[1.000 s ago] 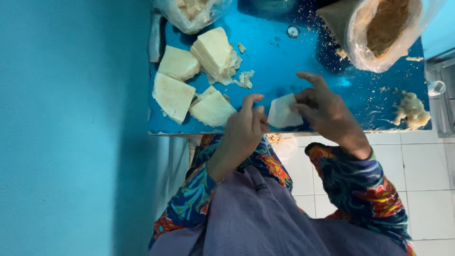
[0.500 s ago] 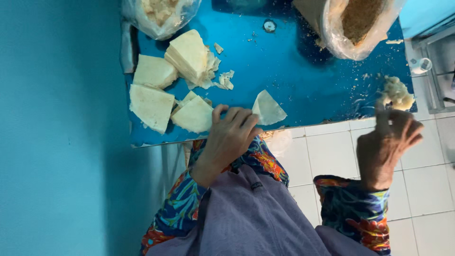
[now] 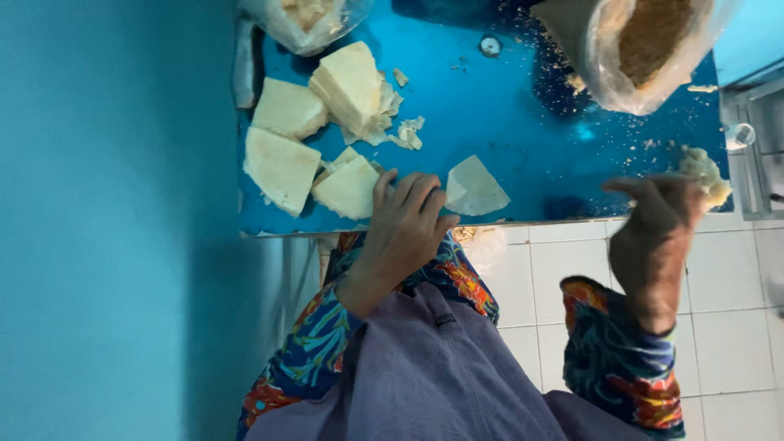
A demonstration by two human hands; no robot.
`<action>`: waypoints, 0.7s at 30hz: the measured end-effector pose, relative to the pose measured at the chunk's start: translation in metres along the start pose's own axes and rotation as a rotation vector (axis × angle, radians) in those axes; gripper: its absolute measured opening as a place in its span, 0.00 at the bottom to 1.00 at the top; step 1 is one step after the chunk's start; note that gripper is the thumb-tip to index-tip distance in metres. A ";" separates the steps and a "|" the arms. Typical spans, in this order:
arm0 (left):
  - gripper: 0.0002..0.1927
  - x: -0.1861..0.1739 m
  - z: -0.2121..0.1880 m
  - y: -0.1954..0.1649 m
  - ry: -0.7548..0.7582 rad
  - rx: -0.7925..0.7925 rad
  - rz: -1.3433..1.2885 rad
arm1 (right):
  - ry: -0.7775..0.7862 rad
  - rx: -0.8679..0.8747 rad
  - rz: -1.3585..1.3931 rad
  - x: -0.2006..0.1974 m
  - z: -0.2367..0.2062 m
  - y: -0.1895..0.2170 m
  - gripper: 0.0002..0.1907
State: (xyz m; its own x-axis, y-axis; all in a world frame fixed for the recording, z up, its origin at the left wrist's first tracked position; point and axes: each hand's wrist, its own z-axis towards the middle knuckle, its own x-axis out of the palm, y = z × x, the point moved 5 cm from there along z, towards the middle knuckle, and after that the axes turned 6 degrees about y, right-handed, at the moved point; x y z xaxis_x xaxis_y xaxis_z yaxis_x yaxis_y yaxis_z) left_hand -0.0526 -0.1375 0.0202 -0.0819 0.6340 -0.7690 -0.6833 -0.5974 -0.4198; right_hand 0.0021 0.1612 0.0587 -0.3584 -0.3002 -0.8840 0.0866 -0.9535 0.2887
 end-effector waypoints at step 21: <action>0.02 0.008 0.006 0.002 -0.014 0.001 0.071 | 0.273 -0.505 -0.374 0.041 0.044 0.122 0.34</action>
State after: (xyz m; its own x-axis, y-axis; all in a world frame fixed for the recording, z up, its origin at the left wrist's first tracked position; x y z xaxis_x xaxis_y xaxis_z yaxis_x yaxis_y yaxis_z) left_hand -0.0591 -0.1308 0.0166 -0.1400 0.5967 -0.7902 -0.6760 -0.6407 -0.3641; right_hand -0.0427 0.0338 0.0735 -0.2075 0.1186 -0.9710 0.4497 -0.8700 -0.2023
